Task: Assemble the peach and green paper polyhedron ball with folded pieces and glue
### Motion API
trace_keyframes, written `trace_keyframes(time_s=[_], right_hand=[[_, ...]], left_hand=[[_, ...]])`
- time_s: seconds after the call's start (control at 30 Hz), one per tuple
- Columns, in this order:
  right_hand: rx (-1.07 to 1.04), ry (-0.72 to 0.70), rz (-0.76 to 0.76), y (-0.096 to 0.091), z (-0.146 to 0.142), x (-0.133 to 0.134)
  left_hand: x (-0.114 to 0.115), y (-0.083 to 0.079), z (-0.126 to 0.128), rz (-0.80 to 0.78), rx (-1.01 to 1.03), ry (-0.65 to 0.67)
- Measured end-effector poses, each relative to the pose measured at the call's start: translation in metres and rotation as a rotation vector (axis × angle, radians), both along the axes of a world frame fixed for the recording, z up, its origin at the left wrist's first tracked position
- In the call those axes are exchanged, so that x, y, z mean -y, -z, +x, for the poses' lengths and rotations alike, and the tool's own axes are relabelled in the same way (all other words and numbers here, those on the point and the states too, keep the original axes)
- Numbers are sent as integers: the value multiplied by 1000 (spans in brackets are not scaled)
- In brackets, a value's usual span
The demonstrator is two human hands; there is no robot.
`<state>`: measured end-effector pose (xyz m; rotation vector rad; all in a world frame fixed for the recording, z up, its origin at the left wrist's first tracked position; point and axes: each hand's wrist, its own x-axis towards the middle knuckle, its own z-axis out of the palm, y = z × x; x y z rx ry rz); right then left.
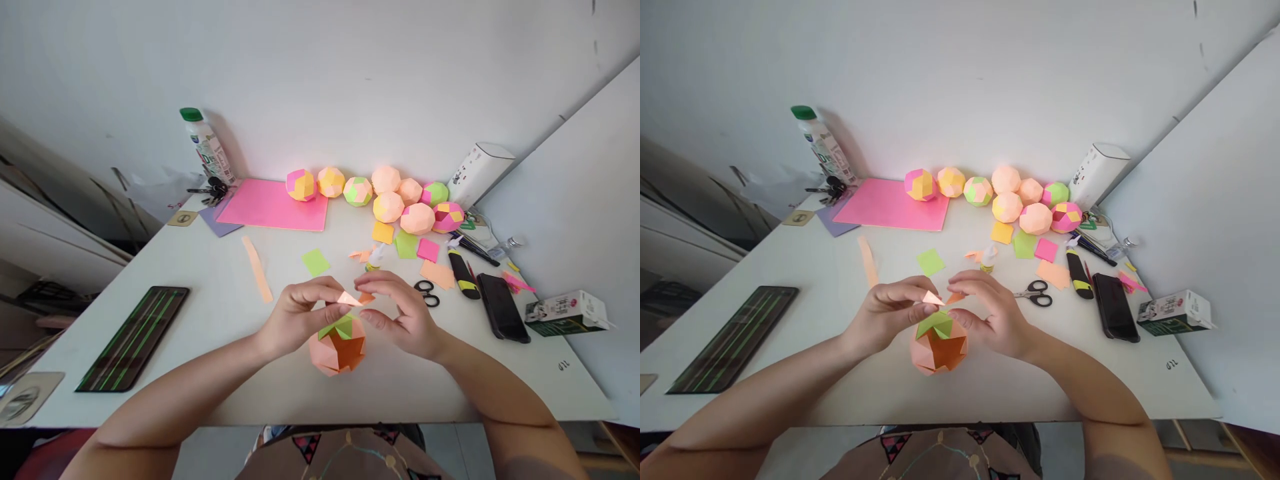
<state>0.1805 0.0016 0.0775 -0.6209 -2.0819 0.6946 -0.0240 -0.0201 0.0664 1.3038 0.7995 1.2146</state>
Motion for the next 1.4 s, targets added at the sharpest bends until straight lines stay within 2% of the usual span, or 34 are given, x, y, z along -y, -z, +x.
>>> trace_keyframes(time_s=[0.2,0.27,0.33,0.4,0.43,0.53,0.6,0.7,0.77,0.9,1.03,1.1,1.2,1.27,1.33,1.4], right_hand=[[-121,-101,-96,6,-5,5],[-140,-101,-109,6,-4,4],[-138,-71,-189,5,-3,3],[-119,-52,-369,3,0,3],[-107,-59,-494,1,2,3],[-31,-180,-892,-5,10,4],[90,-278,-1034,-9,15,4],[287,-285,-987,-11,18,1],[306,-224,-952,-7,17,-3],[-4,-174,-1167,5,13,-12],[-257,-184,-1341,12,8,-16],[-330,-213,-1370,13,6,-17],[-458,-248,-1361,16,4,-18],[-540,-248,-1328,17,3,-18],[-612,-251,-1289,18,2,-16],[-655,-257,-1252,17,2,-14]], left_hand=[[9,-3,7,1,-105,88],[5,-6,0,41,-204,115],[-3,-6,-16,102,-379,178],[-12,0,-41,107,-596,296],[-16,5,-53,58,-670,333],[-21,27,-76,-111,-720,461],[-16,42,-73,-144,-651,537],[-6,58,-52,-200,-517,597],[0,67,-36,-237,-402,546],[7,86,-14,-249,-231,337],[7,97,-3,-230,-4,246],[4,97,0,-284,110,224],[-1,89,4,-395,159,204],[-3,80,8,-422,194,267],[-2,72,15,-444,335,388],[0,65,23,-530,492,400]])
